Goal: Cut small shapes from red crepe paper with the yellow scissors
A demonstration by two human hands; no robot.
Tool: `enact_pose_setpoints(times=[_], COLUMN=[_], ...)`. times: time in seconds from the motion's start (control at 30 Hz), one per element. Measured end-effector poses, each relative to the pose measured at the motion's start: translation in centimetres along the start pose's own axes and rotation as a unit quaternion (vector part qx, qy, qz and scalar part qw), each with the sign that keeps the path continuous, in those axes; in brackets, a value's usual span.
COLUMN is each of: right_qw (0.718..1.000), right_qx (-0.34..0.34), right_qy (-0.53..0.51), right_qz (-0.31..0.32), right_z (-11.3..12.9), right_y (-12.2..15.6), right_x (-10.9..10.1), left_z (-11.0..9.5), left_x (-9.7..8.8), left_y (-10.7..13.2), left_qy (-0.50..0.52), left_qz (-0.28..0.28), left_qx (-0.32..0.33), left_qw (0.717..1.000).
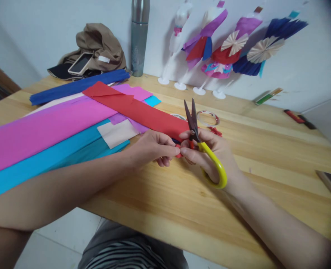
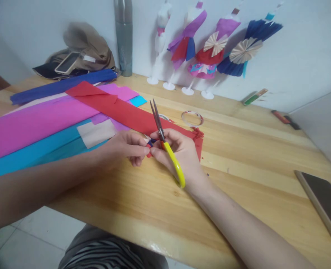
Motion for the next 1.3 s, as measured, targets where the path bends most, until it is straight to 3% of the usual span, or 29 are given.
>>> enact_pose_setpoints(times=[0.13, 0.33, 0.6, 0.93, 1.3], right_qw=[0.997, 0.984, 0.996, 0.993, 0.997], right_qx=[0.035, 0.012, 0.007, 0.029, 0.006], right_qy=[-0.061, -0.176, -0.077, -0.101, -0.062], right_qz=[-0.006, -0.018, -0.050, -0.044, -0.041], right_z=[-0.8, -1.4, -0.5, -0.9, -0.1], right_y=[0.0, 0.1, 0.3, 0.1, 0.1], right_x=[-0.2, -0.7, -0.8, -0.5, -0.5], left_z=[-0.2, -0.7, -1.0, -0.5, 0.3], left_x=[0.2, -0.1, -0.1, 0.2, -0.2], left_y=[0.1, 0.2, 0.5, 0.2, -0.1], left_qy=[0.009, 0.039, 0.011, 0.010, 0.001], left_qz=[0.025, 0.005, -0.019, -0.001, 0.001], left_qx=[-0.007, 0.045, 0.054, 0.072, 0.016], left_qw=[1.000, 0.998, 0.998, 0.997, 1.000])
Point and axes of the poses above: each hand's wrist, its own y-axis away from the middle knuckle, its own x-axis out of the palm, z = x × y, the point moved 7 cm from there along -y, towards the middle knuckle, and after that the axes turned 1 degree about y, right-handed, at the moved point
